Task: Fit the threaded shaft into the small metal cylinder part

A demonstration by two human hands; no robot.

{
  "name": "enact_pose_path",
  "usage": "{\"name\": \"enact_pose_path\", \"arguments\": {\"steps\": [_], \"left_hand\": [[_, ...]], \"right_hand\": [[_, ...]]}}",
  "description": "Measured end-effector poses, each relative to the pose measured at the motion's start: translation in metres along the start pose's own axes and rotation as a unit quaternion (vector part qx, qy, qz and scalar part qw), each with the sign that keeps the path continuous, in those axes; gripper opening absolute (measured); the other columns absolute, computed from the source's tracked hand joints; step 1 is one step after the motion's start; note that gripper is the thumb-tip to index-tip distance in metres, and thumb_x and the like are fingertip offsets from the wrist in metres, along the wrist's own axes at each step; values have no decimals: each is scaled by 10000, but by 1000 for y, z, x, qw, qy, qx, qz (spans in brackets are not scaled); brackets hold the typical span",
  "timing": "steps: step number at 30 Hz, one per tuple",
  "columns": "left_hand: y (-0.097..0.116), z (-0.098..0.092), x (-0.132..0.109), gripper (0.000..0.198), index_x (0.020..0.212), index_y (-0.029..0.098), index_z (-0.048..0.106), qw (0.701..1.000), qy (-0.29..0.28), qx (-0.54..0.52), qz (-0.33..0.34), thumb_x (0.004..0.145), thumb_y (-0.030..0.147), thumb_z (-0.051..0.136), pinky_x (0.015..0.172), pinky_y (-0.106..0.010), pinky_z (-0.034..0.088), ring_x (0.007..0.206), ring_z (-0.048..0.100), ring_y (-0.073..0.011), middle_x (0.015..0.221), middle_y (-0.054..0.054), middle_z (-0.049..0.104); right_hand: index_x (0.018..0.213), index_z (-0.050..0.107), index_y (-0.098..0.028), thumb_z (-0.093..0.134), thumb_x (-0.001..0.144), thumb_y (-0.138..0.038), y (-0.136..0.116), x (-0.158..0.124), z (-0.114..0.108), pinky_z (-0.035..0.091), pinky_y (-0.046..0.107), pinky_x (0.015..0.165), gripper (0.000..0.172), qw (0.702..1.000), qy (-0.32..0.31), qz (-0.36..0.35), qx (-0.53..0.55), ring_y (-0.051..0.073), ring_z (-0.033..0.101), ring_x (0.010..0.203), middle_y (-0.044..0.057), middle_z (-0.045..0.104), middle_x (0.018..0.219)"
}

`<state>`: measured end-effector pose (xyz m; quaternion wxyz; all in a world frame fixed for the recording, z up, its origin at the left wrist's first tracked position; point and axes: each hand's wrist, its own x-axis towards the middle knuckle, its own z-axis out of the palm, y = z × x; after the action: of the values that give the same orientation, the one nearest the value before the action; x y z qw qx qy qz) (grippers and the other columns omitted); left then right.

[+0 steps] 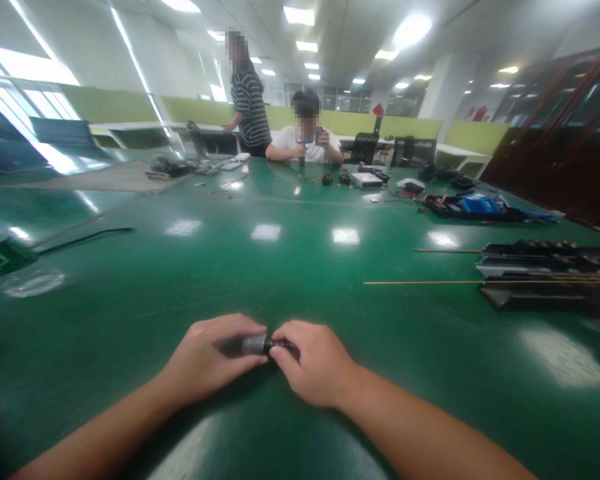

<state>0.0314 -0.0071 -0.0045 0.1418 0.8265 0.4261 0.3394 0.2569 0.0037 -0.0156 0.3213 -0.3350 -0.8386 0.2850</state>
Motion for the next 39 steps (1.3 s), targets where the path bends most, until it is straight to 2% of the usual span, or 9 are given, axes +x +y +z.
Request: {"name": "enact_pose_path", "arguments": {"steps": [9, 15, 32, 39], "left_hand": [[0, 0, 0, 262, 1005, 241, 726, 1000, -2, -4, 1, 766, 305, 811, 755, -218, 537, 816, 698, -130, 912, 10, 744], [1, -1, 1, 244, 1000, 234, 724, 1000, 7, -7, 5, 774, 286, 801, 747, -206, 533, 805, 696, -120, 911, 12, 743], [-2, -3, 2, 249, 1001, 222, 727, 1000, 10, 7, 4, 778, 310, 797, 758, -236, 543, 822, 701, -150, 925, -15, 746], [-2, -3, 2, 255, 999, 225, 727, 1000, 9, 13, 3, 768, 301, 804, 755, -222, 542, 815, 702, -136, 918, -1, 747]], "right_hand": [[977, 680, -191, 596, 936, -214, 0, -1, 0, 447, 265, 736, 96, 1000, 1, 5, 6, 159, 627, 805, 23, 690, 891], [955, 691, -190, 642, 900, -231, 1, -1, 2, 424, 265, 666, 84, 1000, 12, 6, 0, 153, 595, 713, 16, 673, 824], [938, 693, -199, 632, 910, -260, 3, 0, 3, 399, 264, 628, 91, 999, 26, 26, -17, 151, 572, 683, 9, 656, 777], [916, 687, -203, 641, 910, -283, 4, 0, 3, 374, 264, 619, 92, 998, 27, 36, -33, 147, 559, 673, 1, 641, 760]]}}
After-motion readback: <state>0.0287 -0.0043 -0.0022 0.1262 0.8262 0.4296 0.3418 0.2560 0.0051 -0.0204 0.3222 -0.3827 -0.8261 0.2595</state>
